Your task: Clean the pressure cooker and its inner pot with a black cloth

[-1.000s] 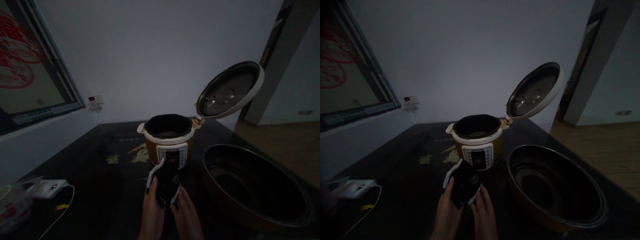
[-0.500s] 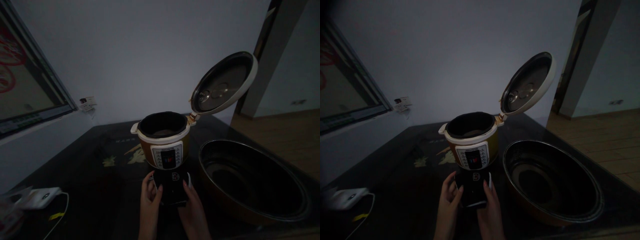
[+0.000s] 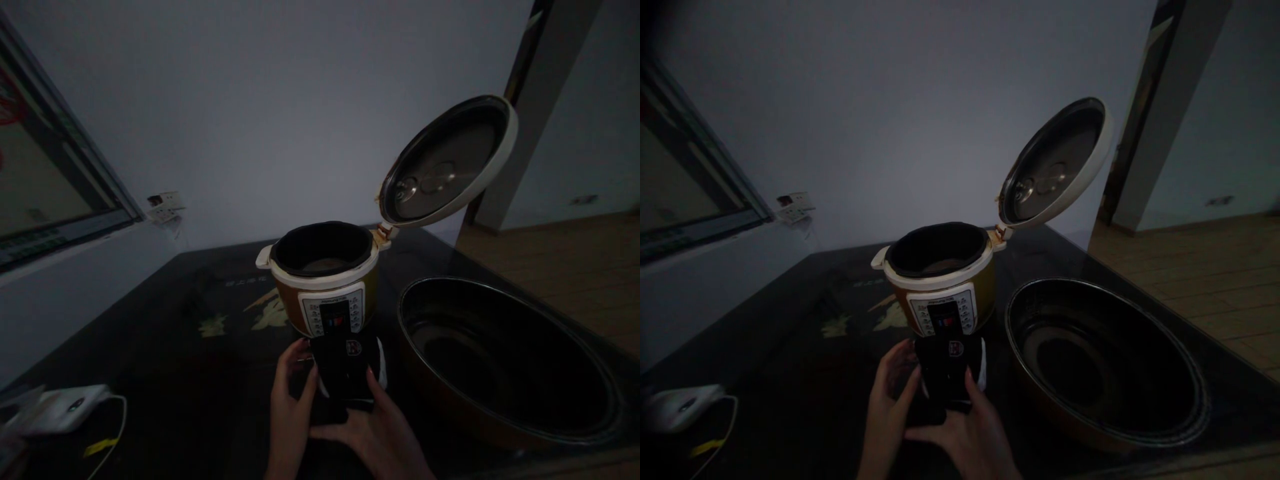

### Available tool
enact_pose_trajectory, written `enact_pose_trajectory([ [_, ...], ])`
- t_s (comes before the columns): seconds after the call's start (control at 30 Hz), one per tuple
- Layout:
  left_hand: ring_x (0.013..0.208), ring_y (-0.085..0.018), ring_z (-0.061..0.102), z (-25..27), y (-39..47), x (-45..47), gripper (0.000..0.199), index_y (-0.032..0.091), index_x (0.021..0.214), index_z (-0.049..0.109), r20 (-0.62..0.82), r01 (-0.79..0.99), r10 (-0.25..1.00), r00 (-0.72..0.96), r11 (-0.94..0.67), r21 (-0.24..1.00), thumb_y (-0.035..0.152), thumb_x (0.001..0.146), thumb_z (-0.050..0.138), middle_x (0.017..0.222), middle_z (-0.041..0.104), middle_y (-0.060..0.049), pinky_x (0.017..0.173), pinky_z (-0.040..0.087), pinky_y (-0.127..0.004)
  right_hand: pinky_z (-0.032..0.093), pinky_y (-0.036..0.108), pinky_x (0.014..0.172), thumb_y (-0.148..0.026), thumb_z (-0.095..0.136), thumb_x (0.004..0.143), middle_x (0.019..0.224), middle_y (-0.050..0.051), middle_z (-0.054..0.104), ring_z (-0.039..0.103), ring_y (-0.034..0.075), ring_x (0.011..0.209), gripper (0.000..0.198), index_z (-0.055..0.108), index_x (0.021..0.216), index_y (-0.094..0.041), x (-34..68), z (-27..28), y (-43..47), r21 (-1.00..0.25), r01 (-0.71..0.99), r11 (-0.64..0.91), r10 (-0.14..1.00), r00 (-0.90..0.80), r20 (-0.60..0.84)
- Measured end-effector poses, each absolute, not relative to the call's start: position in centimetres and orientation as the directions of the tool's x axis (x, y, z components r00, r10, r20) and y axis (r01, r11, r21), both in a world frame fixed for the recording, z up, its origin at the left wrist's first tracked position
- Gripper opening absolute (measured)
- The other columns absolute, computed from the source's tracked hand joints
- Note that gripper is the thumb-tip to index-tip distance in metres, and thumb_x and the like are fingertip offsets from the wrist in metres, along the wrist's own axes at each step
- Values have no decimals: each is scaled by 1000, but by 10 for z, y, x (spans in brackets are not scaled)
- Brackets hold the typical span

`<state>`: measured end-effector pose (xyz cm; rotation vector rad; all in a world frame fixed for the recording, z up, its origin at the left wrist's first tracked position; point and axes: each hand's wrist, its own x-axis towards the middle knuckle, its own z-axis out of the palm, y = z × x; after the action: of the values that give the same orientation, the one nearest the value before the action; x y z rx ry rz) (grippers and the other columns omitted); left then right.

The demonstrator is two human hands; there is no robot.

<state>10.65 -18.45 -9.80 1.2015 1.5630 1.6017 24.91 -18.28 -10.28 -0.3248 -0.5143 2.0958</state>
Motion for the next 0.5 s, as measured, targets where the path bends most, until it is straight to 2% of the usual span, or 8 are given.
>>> enact_pose_trajectory([
  [0.1, 113, -24, 62, -97, -186, 102, 46, 23, 120, 58, 182, 156, 896, -406, -128, 979, 50, 83, 63, 121, 65, -10, 99, 49, -41, 44, 66, 96, -58, 59, 84, 109, 6, 74, 65, 28, 112, 37, 72, 101, -28, 251, -104, -183, -548, -716, -432, 868, -494, -39],
  [0.23, 115, -24, 61, -90, -185, 93, 42, 23, 119, 59, 219, 204, 888, -404, -146, 968, 51, 87, 59, 122, 65, -10, 100, 48, -42, 49, 63, 95, -55, 60, 83, 102, 6, 75, 67, 29, 109, 33, 74, 99, -29, 256, -106, -179, -645, -714, -272, 943, -332, -31],
  [0.33, 113, -24, 62, -75, -177, 82, 38, 23, 116, 61, 295, 257, 867, -402, -203, 945, 49, 88, 59, 119, 66, -9, 100, 48, -41, 50, 59, 97, -50, 64, 81, 103, 5, 75, 66, 27, 111, 34, 72, 107, -29, 255, -106, -175, -667, -731, -147, 983, -186, -12],
  [0.5, 109, -22, 64, -42, -151, 62, 31, 23, 110, 63, 471, 315, 793, -386, -367, 875, 43, 88, 61, 113, 69, -7, 99, 49, -38, 43, 56, 107, -41, 65, 83, 116, 5, 71, 64, 26, 116, 41, 65, 122, -28, 241, -91, -160, -680, -733, 33, 999, 36, 11],
])
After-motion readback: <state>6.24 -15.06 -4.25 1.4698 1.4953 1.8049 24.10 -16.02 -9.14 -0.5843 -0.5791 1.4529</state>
